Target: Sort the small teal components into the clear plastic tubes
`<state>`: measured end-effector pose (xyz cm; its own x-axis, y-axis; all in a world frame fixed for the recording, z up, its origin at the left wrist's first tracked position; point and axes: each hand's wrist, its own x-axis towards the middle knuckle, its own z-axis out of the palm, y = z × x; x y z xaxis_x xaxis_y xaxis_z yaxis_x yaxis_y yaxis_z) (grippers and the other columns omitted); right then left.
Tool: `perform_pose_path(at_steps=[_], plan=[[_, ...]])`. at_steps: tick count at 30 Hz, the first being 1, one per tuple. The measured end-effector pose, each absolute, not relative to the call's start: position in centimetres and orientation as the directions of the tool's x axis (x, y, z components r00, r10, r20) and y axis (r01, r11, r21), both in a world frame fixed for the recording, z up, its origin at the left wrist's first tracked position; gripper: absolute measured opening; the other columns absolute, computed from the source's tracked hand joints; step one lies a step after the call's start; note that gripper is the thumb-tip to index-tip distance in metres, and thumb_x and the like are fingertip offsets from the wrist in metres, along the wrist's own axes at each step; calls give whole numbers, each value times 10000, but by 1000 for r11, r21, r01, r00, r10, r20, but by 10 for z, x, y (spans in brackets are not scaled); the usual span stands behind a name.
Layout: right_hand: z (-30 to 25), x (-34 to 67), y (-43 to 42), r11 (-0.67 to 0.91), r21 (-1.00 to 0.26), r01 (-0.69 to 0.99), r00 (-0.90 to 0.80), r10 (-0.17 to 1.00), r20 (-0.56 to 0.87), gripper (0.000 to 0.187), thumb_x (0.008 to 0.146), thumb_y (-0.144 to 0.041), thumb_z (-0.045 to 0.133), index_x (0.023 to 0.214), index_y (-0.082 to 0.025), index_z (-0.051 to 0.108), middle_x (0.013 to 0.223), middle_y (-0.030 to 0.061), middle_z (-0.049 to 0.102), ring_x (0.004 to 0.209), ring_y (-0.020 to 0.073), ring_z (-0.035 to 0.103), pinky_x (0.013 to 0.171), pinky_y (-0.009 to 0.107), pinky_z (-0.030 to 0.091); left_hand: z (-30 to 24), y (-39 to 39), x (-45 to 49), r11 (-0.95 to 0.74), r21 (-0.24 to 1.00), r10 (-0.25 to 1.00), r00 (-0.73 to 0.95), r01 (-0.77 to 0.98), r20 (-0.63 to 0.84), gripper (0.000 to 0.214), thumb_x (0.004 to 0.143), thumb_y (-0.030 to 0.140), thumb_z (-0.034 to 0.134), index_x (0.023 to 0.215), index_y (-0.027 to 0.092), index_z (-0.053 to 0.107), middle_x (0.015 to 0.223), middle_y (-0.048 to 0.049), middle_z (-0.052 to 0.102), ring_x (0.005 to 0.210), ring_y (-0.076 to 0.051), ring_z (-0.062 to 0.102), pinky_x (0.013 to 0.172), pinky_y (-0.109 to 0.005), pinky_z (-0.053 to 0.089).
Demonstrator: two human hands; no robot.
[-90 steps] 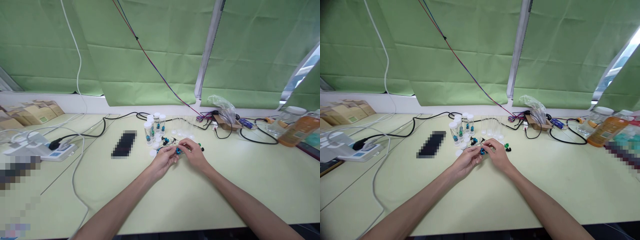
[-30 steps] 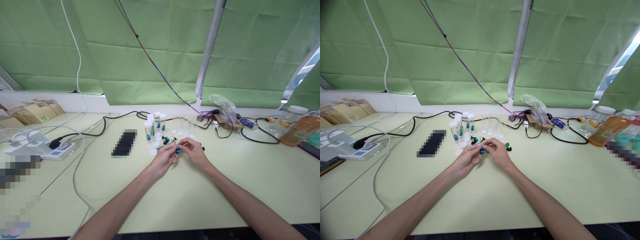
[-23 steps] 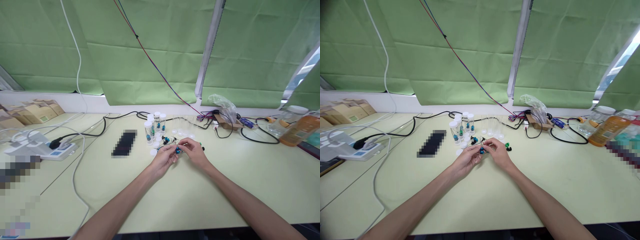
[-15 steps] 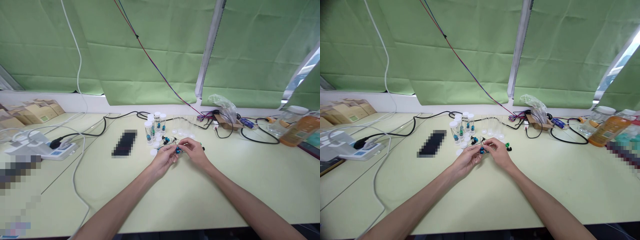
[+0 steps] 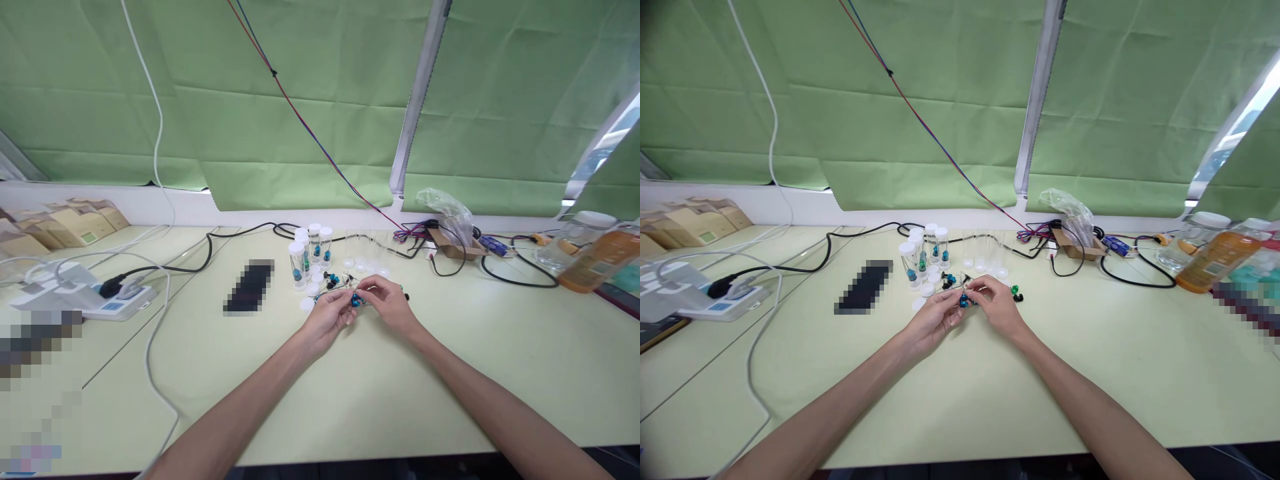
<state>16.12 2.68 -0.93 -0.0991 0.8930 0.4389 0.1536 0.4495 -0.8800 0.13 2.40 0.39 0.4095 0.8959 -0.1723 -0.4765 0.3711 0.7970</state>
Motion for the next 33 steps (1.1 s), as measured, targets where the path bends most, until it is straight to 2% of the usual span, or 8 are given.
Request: perform_pose_path(at_steps=[7, 17, 20, 27, 33], plan=[[-8, 161, 26, 464, -870, 166, -100, 886, 454, 121, 821, -314, 675, 851, -197, 669, 892, 44, 650, 828, 181, 622, 768, 316, 533, 4, 24, 1, 357, 808, 897, 412, -469, -158, 152, 777, 203, 734, 814, 71, 668, 636, -1, 562, 458, -39, 495, 407, -141, 400], [-7, 161, 25, 494, -844, 209, -105, 870, 483, 105, 844, -305, 648, 860, -203, 667, 896, 39, 651, 831, 179, 622, 761, 307, 522, 5, 24, 1, 358, 796, 899, 411, -488, -153, 128, 771, 180, 732, 810, 73, 673, 648, -3, 566, 459, -38, 493, 403, -140, 392], [-6, 163, 25, 502, -822, 268, -82, 862, 500, 114, 872, -303, 608, 864, -201, 658, 896, 42, 652, 818, 178, 619, 742, 301, 512, 6, 27, -1, 348, 801, 904, 399, -488, -150, 141, 767, 186, 734, 823, 67, 681, 683, -25, 597, 468, -39, 500, 405, -141, 388], [-5, 173, 28, 522, -647, 556, -94, 813, 575, 99, 905, -223, 538, 878, -199, 630, 901, 48, 644, 756, 172, 584, 730, 309, 468, 13, 37, -15, 254, 831, 930, 361, -494, -70, 210, 743, 250, 764, 837, 80, 684, 759, -42, 617, 531, -43, 533, 466, -142, 414], [-7, 186, 34, 490, -442, 751, -285, 845, 452, 71, 882, -191, 578, 869, -193, 648, 875, 62, 628, 871, 218, 565, 793, 342, 421, 14, 39, -18, 230, 839, 935, 351, -493, -51, 258, 718, 282, 786, 829, 74, 681, 722, -27, 599, 525, -47, 522, 444, -155, 392]])
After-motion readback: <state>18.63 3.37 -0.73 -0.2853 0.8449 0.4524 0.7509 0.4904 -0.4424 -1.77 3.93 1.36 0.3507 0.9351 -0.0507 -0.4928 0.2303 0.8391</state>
